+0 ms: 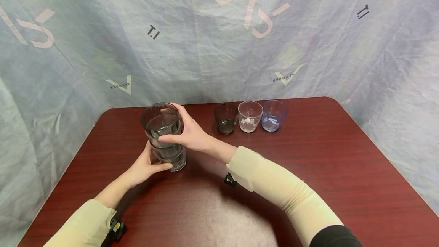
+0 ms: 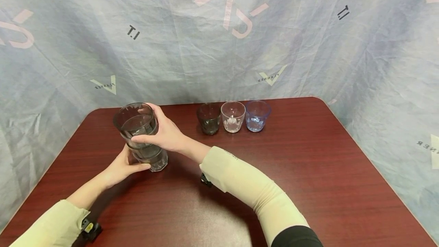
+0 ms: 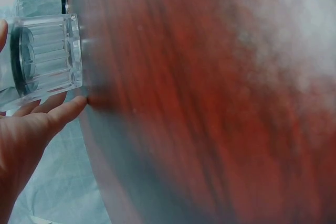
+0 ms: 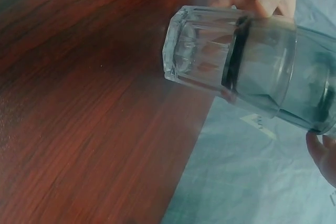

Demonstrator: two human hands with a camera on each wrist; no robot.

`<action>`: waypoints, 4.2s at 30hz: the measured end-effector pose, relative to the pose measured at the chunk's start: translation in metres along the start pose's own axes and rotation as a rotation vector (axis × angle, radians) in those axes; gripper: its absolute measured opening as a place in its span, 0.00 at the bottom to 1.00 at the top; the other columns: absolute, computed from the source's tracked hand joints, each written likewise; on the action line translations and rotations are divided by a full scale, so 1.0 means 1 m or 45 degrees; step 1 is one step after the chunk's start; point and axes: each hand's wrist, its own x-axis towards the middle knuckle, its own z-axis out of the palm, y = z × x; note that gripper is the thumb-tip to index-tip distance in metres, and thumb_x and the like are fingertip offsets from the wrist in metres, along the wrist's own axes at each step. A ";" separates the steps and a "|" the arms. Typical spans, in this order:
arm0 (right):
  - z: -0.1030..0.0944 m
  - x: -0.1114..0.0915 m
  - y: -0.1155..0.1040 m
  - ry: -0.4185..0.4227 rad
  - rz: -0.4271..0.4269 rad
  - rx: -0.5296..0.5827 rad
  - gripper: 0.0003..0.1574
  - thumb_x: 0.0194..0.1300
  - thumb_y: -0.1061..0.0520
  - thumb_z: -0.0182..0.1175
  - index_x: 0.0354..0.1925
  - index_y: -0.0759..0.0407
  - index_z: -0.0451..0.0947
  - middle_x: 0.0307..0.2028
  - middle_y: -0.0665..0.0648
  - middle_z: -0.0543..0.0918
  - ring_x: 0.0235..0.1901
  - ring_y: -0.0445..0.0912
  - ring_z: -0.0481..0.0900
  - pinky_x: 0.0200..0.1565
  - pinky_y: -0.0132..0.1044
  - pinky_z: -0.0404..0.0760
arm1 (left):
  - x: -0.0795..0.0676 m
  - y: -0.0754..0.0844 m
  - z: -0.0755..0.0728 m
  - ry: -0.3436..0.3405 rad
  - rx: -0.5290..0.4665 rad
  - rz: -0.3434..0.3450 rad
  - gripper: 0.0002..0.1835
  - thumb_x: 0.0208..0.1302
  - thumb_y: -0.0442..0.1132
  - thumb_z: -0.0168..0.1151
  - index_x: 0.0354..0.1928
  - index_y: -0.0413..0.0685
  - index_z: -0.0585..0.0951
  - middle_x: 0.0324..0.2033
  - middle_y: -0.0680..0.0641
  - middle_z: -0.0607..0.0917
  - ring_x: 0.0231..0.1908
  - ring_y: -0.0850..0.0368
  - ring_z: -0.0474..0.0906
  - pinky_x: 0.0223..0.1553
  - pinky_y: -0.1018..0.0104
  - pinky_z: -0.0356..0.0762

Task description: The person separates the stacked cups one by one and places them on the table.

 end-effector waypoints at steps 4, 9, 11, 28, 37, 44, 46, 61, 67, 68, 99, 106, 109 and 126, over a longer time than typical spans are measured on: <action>0.000 0.000 -0.005 0.006 -0.003 -0.003 0.50 0.53 0.73 0.69 0.66 0.72 0.51 0.61 0.73 0.68 0.59 0.63 0.69 0.64 0.48 0.63 | 0.000 0.000 0.000 -0.011 -0.008 0.013 0.56 0.57 0.28 0.70 0.75 0.57 0.40 0.66 0.36 0.62 0.55 0.65 0.73 0.50 0.67 0.75; 0.000 -0.001 -0.006 0.031 0.023 -0.030 0.51 0.53 0.72 0.70 0.67 0.71 0.52 0.62 0.71 0.68 0.60 0.60 0.69 0.64 0.39 0.63 | 0.001 0.001 0.000 -0.018 -0.014 0.014 0.56 0.57 0.28 0.70 0.75 0.59 0.40 0.66 0.36 0.62 0.56 0.65 0.73 0.50 0.67 0.75; 0.000 -0.001 -0.008 0.042 0.031 -0.030 0.51 0.53 0.72 0.70 0.68 0.71 0.52 0.62 0.71 0.68 0.60 0.60 0.69 0.64 0.38 0.63 | 0.000 0.001 0.001 -0.016 -0.012 0.007 0.56 0.57 0.28 0.70 0.75 0.58 0.40 0.66 0.37 0.62 0.56 0.65 0.73 0.50 0.67 0.75; -0.015 0.012 -0.007 0.283 -0.156 0.134 0.55 0.52 0.78 0.66 0.71 0.64 0.49 0.66 0.66 0.66 0.65 0.49 0.66 0.56 0.40 0.73 | 0.000 0.002 0.002 0.038 0.007 -0.046 0.54 0.57 0.29 0.70 0.73 0.50 0.42 0.64 0.33 0.65 0.55 0.62 0.73 0.50 0.68 0.75; -0.044 -0.001 -0.022 0.336 -0.234 0.217 0.51 0.58 0.68 0.69 0.70 0.68 0.49 0.66 0.68 0.65 0.65 0.53 0.66 0.59 0.50 0.70 | 0.001 0.000 0.004 0.051 -0.013 -0.011 0.53 0.55 0.26 0.70 0.73 0.47 0.44 0.63 0.31 0.66 0.52 0.66 0.75 0.48 0.69 0.76; -0.069 -0.020 -0.021 0.357 -0.207 0.115 0.64 0.53 0.37 0.71 0.71 0.66 0.49 0.66 0.66 0.65 0.65 0.53 0.65 0.58 0.52 0.69 | 0.000 -0.001 0.004 0.059 -0.021 0.000 0.53 0.55 0.26 0.71 0.73 0.46 0.44 0.63 0.31 0.65 0.52 0.66 0.75 0.48 0.68 0.76; -0.075 -0.026 -0.020 0.360 -0.192 0.088 0.63 0.53 0.37 0.71 0.71 0.64 0.49 0.66 0.65 0.65 0.65 0.53 0.65 0.59 0.52 0.69 | 0.000 -0.001 0.004 0.057 -0.020 0.007 0.53 0.54 0.25 0.71 0.73 0.47 0.44 0.63 0.31 0.65 0.52 0.66 0.75 0.48 0.67 0.76; -0.102 -0.077 0.003 0.317 0.052 -0.062 0.55 0.47 0.79 0.69 0.68 0.65 0.51 0.65 0.63 0.67 0.65 0.52 0.65 0.60 0.47 0.70 | 0.001 -0.003 0.003 0.055 0.001 0.015 0.52 0.54 0.26 0.71 0.73 0.48 0.45 0.63 0.32 0.66 0.52 0.66 0.75 0.48 0.67 0.76; -0.106 -0.096 0.020 0.265 0.145 -0.147 0.57 0.46 0.77 0.71 0.67 0.66 0.50 0.65 0.67 0.66 0.64 0.58 0.66 0.59 0.53 0.68 | 0.000 -0.002 0.003 0.054 0.012 0.005 0.53 0.55 0.27 0.71 0.73 0.49 0.45 0.64 0.32 0.66 0.53 0.66 0.74 0.49 0.66 0.75; -0.107 -0.099 0.023 0.256 0.155 -0.158 0.57 0.46 0.77 0.72 0.67 0.67 0.50 0.65 0.67 0.65 0.63 0.59 0.66 0.59 0.54 0.68 | 0.000 -0.002 0.003 0.053 0.011 0.004 0.53 0.55 0.27 0.71 0.73 0.49 0.45 0.64 0.33 0.66 0.53 0.66 0.74 0.50 0.65 0.75; -0.101 -0.132 0.067 0.223 0.508 -0.217 0.54 0.49 0.73 0.73 0.64 0.70 0.49 0.62 0.71 0.68 0.61 0.61 0.68 0.59 0.52 0.66 | 0.000 -0.003 0.004 0.061 0.009 -0.007 0.52 0.55 0.28 0.72 0.72 0.48 0.46 0.63 0.32 0.67 0.54 0.64 0.74 0.51 0.65 0.75; -0.101 -0.132 0.069 0.214 0.532 -0.294 0.55 0.51 0.69 0.73 0.66 0.67 0.48 0.62 0.70 0.69 0.59 0.60 0.70 0.53 0.48 0.70 | 0.000 -0.003 0.003 0.072 0.015 -0.010 0.52 0.54 0.27 0.72 0.72 0.46 0.47 0.63 0.32 0.67 0.53 0.65 0.74 0.50 0.66 0.75; -0.101 -0.132 0.069 0.210 0.540 -0.323 0.54 0.52 0.67 0.73 0.66 0.66 0.49 0.61 0.69 0.69 0.58 0.59 0.72 0.47 0.39 0.72 | 0.000 -0.003 0.003 0.071 0.009 -0.005 0.52 0.54 0.27 0.72 0.72 0.46 0.46 0.63 0.32 0.67 0.53 0.65 0.74 0.50 0.66 0.75; -0.113 -0.133 0.055 0.305 0.384 -0.298 0.59 0.47 0.72 0.74 0.69 0.67 0.49 0.65 0.71 0.64 0.66 0.59 0.61 0.65 0.58 0.56 | 0.001 -0.003 0.004 0.069 0.007 -0.008 0.52 0.54 0.27 0.71 0.72 0.46 0.46 0.63 0.32 0.66 0.53 0.66 0.74 0.50 0.67 0.75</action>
